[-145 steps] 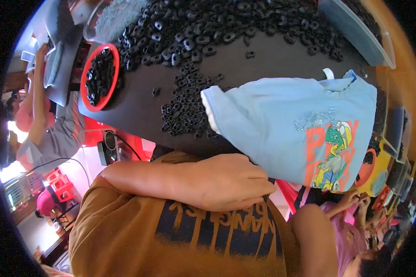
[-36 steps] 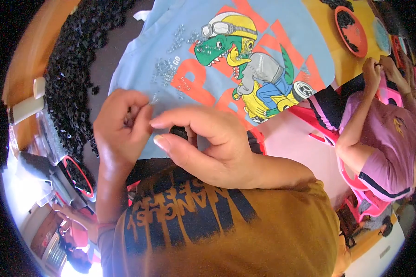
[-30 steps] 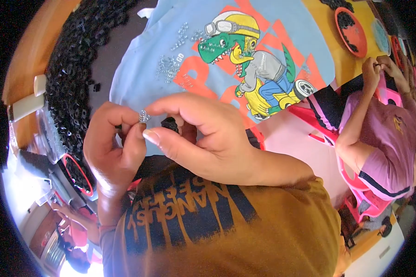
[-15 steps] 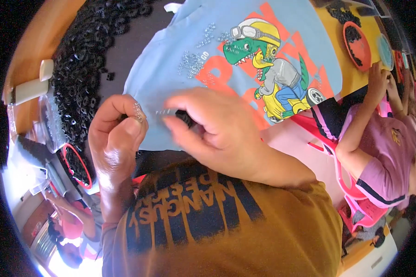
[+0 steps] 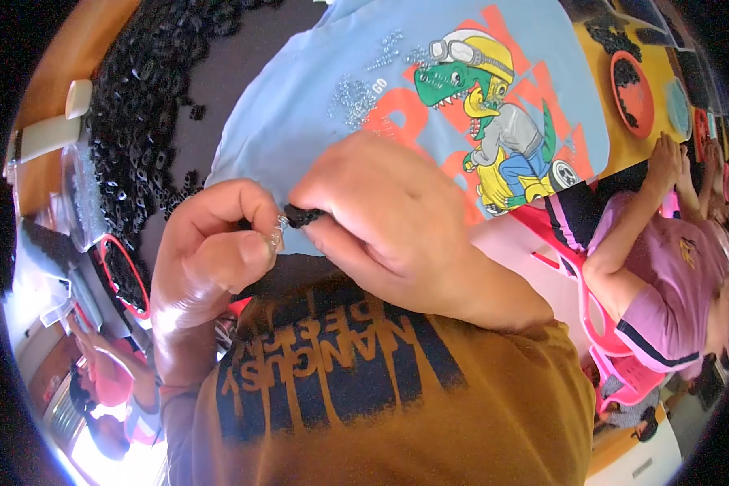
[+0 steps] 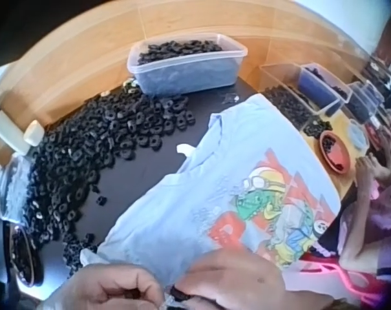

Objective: Attaching decorative black plastic components to a light blue graphic t-shirt.

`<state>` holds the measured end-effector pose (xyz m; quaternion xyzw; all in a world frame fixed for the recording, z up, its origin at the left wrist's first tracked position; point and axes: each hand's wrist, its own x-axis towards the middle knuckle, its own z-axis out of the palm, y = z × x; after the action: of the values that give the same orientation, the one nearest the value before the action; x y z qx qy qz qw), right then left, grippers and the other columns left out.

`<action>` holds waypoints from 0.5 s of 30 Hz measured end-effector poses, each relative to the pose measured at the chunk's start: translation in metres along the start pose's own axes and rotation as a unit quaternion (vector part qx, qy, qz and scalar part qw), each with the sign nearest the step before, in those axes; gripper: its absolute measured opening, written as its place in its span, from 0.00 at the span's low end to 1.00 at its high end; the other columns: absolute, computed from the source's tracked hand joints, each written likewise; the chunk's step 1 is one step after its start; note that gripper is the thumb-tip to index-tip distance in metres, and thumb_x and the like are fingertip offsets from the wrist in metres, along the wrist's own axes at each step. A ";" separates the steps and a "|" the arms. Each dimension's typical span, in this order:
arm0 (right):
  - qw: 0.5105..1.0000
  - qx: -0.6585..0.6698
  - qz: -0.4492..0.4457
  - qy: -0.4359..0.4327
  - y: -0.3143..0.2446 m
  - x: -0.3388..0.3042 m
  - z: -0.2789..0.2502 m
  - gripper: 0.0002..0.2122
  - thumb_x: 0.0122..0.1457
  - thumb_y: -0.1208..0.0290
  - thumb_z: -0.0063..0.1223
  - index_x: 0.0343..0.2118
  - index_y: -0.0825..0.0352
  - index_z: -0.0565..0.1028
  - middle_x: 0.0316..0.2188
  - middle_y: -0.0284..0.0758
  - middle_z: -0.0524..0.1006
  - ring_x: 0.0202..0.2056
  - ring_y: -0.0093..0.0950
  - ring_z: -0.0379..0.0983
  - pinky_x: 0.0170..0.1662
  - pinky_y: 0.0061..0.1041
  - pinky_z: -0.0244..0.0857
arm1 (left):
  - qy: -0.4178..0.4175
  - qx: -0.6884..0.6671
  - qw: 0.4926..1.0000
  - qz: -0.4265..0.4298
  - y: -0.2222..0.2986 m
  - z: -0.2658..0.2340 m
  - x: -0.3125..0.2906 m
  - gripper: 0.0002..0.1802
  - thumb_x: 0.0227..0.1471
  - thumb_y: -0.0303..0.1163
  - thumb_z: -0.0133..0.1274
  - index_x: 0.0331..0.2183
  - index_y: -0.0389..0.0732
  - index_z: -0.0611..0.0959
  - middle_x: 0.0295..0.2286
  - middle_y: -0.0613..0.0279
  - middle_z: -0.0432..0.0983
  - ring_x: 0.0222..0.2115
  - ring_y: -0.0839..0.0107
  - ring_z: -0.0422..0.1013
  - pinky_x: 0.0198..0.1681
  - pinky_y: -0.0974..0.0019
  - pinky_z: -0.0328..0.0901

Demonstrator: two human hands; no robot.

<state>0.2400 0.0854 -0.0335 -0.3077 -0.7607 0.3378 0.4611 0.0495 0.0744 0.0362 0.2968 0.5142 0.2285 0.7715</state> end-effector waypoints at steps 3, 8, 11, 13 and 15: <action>1.000 -0.001 -0.014 -0.011 0.000 -0.001 0.002 0.15 0.36 0.85 0.60 0.31 0.68 0.73 0.26 0.38 0.73 0.27 0.31 0.71 0.26 0.24 0.63 | -0.007 -0.024 0.998 -0.051 0.002 0.002 -0.002 0.04 0.48 0.26 0.48 0.26 0.37 0.75 0.19 0.76 0.65 0.21 0.89 0.56 0.22 0.81 0.50; 0.999 -0.020 -0.028 0.002 0.001 -0.004 0.005 0.16 0.35 0.85 0.59 0.31 0.67 0.73 0.26 0.38 0.73 0.25 0.31 0.70 0.25 0.25 0.63 | 0.000 -0.050 0.993 -0.104 0.003 0.000 -0.003 0.04 0.48 0.26 0.47 0.25 0.37 0.75 0.19 0.77 0.64 0.20 0.90 0.56 0.21 0.81 0.49; 0.999 -0.022 -0.047 0.012 0.002 -0.006 0.008 0.16 0.35 0.85 0.59 0.31 0.67 0.73 0.26 0.38 0.73 0.25 0.32 0.70 0.24 0.25 0.63 | -0.006 -0.016 0.994 -0.104 0.003 -0.002 -0.003 0.05 0.48 0.25 0.46 0.24 0.37 0.75 0.19 0.77 0.64 0.20 0.90 0.56 0.21 0.81 0.50; 0.999 -0.018 -0.043 0.007 0.002 -0.006 0.008 0.16 0.34 0.84 0.59 0.31 0.67 0.73 0.26 0.38 0.73 0.25 0.32 0.70 0.24 0.25 0.63 | 0.014 -0.002 0.995 -0.097 0.004 0.000 -0.002 0.05 0.49 0.26 0.45 0.24 0.37 0.75 0.19 0.77 0.64 0.20 0.90 0.57 0.21 0.81 0.50; 0.999 -0.013 -0.040 0.001 0.003 -0.007 0.007 0.16 0.34 0.84 0.60 0.31 0.67 0.73 0.27 0.38 0.73 0.25 0.32 0.70 0.24 0.25 0.63 | 0.011 0.007 0.996 -0.090 0.002 -0.001 -0.001 0.05 0.49 0.26 0.46 0.24 0.37 0.75 0.19 0.77 0.64 0.20 0.89 0.57 0.21 0.81 0.50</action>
<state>0.2363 0.0801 -0.0417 -0.2830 -0.7764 0.3086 0.4711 0.0480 0.0756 0.0379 0.2523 0.5493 0.1580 0.7808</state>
